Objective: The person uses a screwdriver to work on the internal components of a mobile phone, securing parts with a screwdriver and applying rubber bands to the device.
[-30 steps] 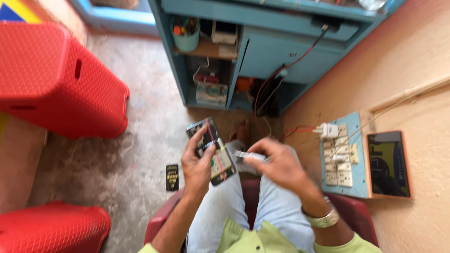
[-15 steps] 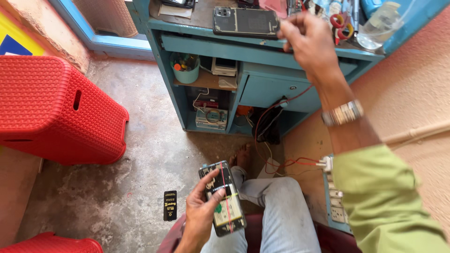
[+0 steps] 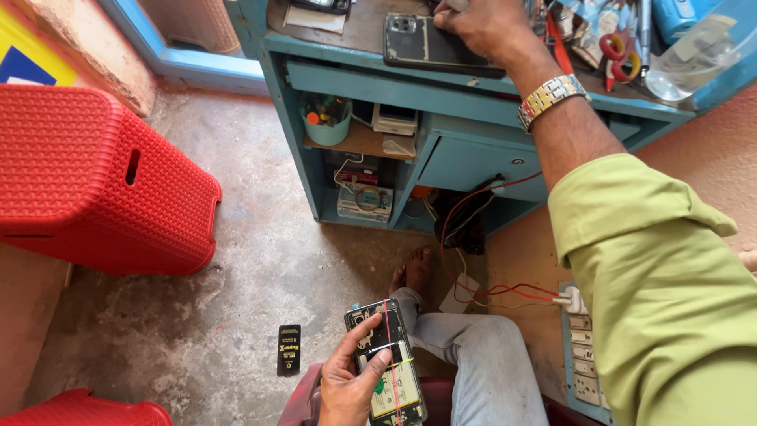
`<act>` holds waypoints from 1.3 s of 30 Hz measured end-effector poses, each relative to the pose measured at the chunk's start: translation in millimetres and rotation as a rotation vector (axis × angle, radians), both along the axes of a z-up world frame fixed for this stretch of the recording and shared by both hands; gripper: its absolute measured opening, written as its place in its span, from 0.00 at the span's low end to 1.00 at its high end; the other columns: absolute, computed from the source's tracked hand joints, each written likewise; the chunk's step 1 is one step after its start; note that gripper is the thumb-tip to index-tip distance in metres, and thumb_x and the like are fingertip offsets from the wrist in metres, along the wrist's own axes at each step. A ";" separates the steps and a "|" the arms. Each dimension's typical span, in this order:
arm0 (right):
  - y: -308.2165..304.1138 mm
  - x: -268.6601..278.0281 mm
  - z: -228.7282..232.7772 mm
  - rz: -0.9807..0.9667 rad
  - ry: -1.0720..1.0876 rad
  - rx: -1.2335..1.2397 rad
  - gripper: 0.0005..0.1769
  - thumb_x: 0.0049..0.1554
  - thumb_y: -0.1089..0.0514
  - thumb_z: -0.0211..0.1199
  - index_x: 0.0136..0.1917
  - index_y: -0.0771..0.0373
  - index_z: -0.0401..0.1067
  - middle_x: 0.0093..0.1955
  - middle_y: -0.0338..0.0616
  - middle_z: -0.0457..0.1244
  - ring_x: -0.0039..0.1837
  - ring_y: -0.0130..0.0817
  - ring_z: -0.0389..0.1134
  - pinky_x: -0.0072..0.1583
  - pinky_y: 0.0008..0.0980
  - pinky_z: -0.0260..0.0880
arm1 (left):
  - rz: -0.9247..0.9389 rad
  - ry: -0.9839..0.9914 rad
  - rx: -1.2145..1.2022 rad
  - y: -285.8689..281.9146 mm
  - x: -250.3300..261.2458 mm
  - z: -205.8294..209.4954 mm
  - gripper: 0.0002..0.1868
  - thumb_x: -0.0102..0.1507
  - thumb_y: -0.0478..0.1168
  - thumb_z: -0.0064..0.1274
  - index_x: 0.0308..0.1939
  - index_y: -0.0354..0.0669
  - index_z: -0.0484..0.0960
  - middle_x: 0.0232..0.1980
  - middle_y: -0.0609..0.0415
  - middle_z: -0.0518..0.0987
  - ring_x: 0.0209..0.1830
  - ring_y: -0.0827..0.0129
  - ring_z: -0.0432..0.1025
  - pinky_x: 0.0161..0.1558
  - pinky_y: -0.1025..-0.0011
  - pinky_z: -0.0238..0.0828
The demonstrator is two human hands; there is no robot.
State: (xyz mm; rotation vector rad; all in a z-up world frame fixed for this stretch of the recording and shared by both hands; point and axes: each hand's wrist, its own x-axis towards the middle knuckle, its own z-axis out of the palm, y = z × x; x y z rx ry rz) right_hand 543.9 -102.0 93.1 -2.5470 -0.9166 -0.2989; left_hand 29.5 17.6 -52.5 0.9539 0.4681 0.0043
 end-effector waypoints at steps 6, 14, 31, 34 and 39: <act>-2.6 -25.4 -8.1 -0.021 -0.298 0.074 0.11 0.63 0.50 0.73 0.49 0.59 0.82 0.39 0.48 0.71 0.40 0.41 0.72 0.43 0.40 0.72 | 0.020 0.030 -0.012 2.0 0.8 7.1 0.29 0.59 0.24 0.58 0.65 0.34 0.76 0.55 0.46 0.84 0.50 0.71 0.79 0.53 0.72 0.77; -18.0 -28.8 -11.1 0.091 -0.098 0.242 0.06 0.64 0.59 0.68 0.53 0.62 0.80 0.43 0.44 0.72 0.44 0.31 0.73 0.46 0.33 0.74 | 0.063 0.094 0.000 4.8 4.4 16.5 0.29 0.59 0.25 0.57 0.65 0.36 0.77 0.54 0.45 0.85 0.51 0.69 0.80 0.52 0.70 0.80; -22.2 -45.1 5.8 -0.010 -0.031 0.164 0.06 0.63 0.56 0.72 0.51 0.59 0.80 0.44 0.43 0.72 0.46 0.31 0.74 0.47 0.32 0.75 | 0.069 0.080 -0.015 2.4 2.6 15.4 0.29 0.59 0.24 0.57 0.65 0.35 0.77 0.54 0.46 0.85 0.50 0.71 0.79 0.51 0.72 0.79; -20.1 -39.0 2.8 -0.031 -0.080 0.065 0.07 0.64 0.54 0.71 0.51 0.59 0.80 0.43 0.47 0.72 0.44 0.35 0.74 0.45 0.35 0.75 | 0.066 0.083 -0.019 2.6 2.7 15.6 0.29 0.59 0.24 0.57 0.65 0.35 0.77 0.53 0.46 0.85 0.49 0.71 0.79 0.50 0.72 0.79; -20.9 -29.0 -3.7 -0.040 -0.375 -0.154 0.15 0.65 0.51 0.70 0.50 0.67 0.79 0.39 0.55 0.69 0.40 0.46 0.73 0.42 0.40 0.74 | 0.066 0.084 -0.032 2.9 2.5 16.6 0.29 0.59 0.24 0.57 0.65 0.36 0.76 0.52 0.47 0.85 0.48 0.72 0.79 0.49 0.72 0.79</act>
